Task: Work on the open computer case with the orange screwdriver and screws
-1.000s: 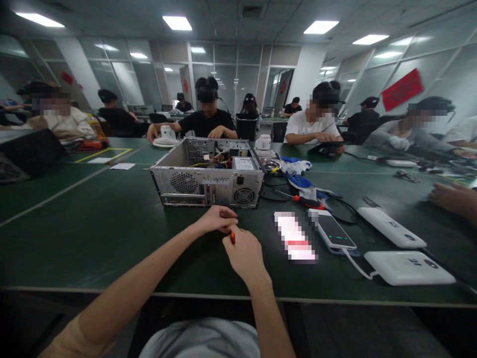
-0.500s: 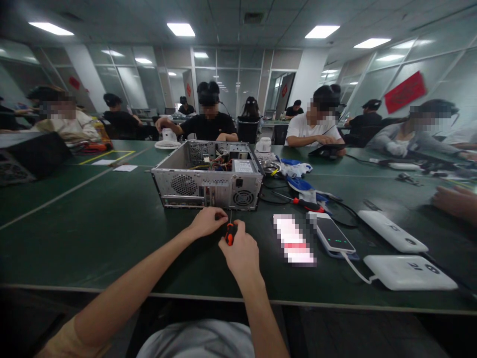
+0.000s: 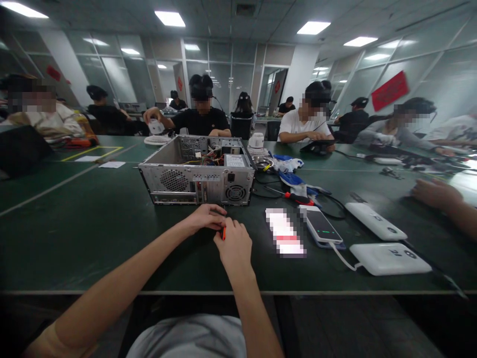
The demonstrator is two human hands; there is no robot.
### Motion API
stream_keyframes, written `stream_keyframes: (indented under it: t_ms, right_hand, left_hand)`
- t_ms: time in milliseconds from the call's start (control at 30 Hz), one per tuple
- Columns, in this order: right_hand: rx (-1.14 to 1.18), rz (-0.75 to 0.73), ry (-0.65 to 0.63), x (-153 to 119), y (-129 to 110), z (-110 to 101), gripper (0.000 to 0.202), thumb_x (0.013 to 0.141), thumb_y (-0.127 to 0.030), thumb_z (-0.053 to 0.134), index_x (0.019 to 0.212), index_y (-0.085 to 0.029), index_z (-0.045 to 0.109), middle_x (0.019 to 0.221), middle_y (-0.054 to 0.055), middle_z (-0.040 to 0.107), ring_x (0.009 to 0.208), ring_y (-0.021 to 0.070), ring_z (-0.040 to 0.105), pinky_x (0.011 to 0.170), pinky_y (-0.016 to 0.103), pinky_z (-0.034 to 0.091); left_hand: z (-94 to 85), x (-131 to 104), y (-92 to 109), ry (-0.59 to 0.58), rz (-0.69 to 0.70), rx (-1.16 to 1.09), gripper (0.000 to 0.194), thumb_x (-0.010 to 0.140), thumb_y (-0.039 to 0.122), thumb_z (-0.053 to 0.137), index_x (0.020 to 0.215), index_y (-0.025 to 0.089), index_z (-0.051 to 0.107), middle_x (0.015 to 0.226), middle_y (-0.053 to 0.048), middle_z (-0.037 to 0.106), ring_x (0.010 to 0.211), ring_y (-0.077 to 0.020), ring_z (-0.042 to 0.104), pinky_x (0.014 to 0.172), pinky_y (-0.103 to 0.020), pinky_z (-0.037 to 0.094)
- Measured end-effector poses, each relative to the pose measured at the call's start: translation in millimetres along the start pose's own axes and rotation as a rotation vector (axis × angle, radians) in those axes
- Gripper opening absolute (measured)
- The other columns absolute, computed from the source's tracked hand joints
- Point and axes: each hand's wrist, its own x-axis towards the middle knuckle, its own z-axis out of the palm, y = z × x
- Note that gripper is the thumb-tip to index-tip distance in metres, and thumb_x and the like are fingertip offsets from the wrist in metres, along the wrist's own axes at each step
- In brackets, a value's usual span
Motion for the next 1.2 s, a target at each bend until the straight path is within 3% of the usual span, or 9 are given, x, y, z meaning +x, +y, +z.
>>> stream_keyframes:
  t_ms: [167, 300, 467, 600, 767, 900, 1200]
  right_hand:
    - [-0.035, 0.044, 0.011, -2.4, -3.7, -0.9, 0.023, 0.097, -0.042, 0.052, 0.107, -0.022, 0.053, 0.105, 0.009, 0.066, 0.101, 0.0238, 0.061, 0.073, 0.029, 0.041]
    - [-0.074, 0.107, -0.066, -2.7, -8.9, -1.5, 0.040, 0.102, -0.054, 0.032, 0.108, -0.018, 0.048, 0.093, 0.012, 0.070, 0.093, 0.0264, 0.068, 0.071, 0.031, 0.042]
    - [-0.115, 0.119, -0.121, -1.6, -13.0, -2.6, 0.047, 0.099, -0.061, 0.038, 0.111, -0.017, 0.044, 0.091, 0.015, 0.072, 0.096, 0.0296, 0.071, 0.075, 0.032, 0.044]
    - [-0.097, 0.112, -0.133, -1.4, -12.9, -2.9, 0.046, 0.098, -0.061, 0.043, 0.111, -0.017, 0.044, 0.095, 0.015, 0.072, 0.098, 0.0293, 0.071, 0.076, 0.032, 0.044]
    - [-0.115, 0.080, -0.096, -2.6, -10.8, 0.8, 0.035, 0.099, -0.052, 0.045, 0.108, -0.018, 0.045, 0.092, 0.013, 0.072, 0.094, 0.0284, 0.071, 0.075, 0.032, 0.044]
    - [-0.151, 0.034, -0.090, -3.4, -8.9, 3.9, 0.021, 0.097, -0.036, 0.050, 0.108, -0.019, 0.044, 0.093, 0.011, 0.072, 0.093, 0.0255, 0.070, 0.074, 0.030, 0.043]
    - [-0.144, 0.021, -0.101, -2.6, -9.0, 3.7, 0.021, 0.096, -0.032, 0.049, 0.111, -0.018, 0.045, 0.093, 0.012, 0.071, 0.094, 0.0266, 0.070, 0.074, 0.031, 0.043]
  left_hand:
    - [-1.4, 4.7, -1.2, 0.005, -0.047, -0.037, 0.028, 0.068, 0.006, 0.080, 0.090, 0.012, 0.064, 0.071, -0.002, 0.071, 0.059, -0.0118, 0.067, 0.063, -0.024, 0.057]
    - [-0.7, 3.7, 1.5, 0.035, -0.027, -0.023, 0.022, 0.072, 0.000, 0.075, 0.087, 0.011, 0.063, 0.067, -0.001, 0.068, 0.055, -0.0092, 0.064, 0.057, -0.020, 0.052]
    - [2.8, 2.3, 1.1, 0.033, -0.011, -0.020, 0.021, 0.073, 0.006, 0.078, 0.086, 0.011, 0.062, 0.065, -0.001, 0.068, 0.053, -0.0103, 0.064, 0.059, -0.023, 0.054]
    - [5.4, 4.2, -2.8, 0.041, 0.024, -0.006, 0.025, 0.072, 0.015, 0.083, 0.086, 0.011, 0.063, 0.066, -0.001, 0.069, 0.052, -0.0098, 0.063, 0.064, -0.027, 0.057]
    - [5.4, 6.5, -2.9, 0.051, -0.006, -0.017, 0.034, 0.063, 0.012, 0.088, 0.086, 0.011, 0.063, 0.064, 0.000, 0.068, 0.052, -0.0104, 0.063, 0.066, -0.029, 0.059]
    - [6.0, 4.0, 1.1, 0.053, -0.016, -0.030, 0.031, 0.065, 0.009, 0.086, 0.087, 0.011, 0.064, 0.067, -0.001, 0.068, 0.056, -0.0114, 0.065, 0.066, -0.029, 0.060]
    - [6.5, 2.8, -3.7, 0.031, 0.037, 0.041, 0.033, 0.068, 0.022, 0.086, 0.092, 0.012, 0.065, 0.071, -0.001, 0.069, 0.057, -0.0118, 0.066, 0.064, -0.028, 0.060]
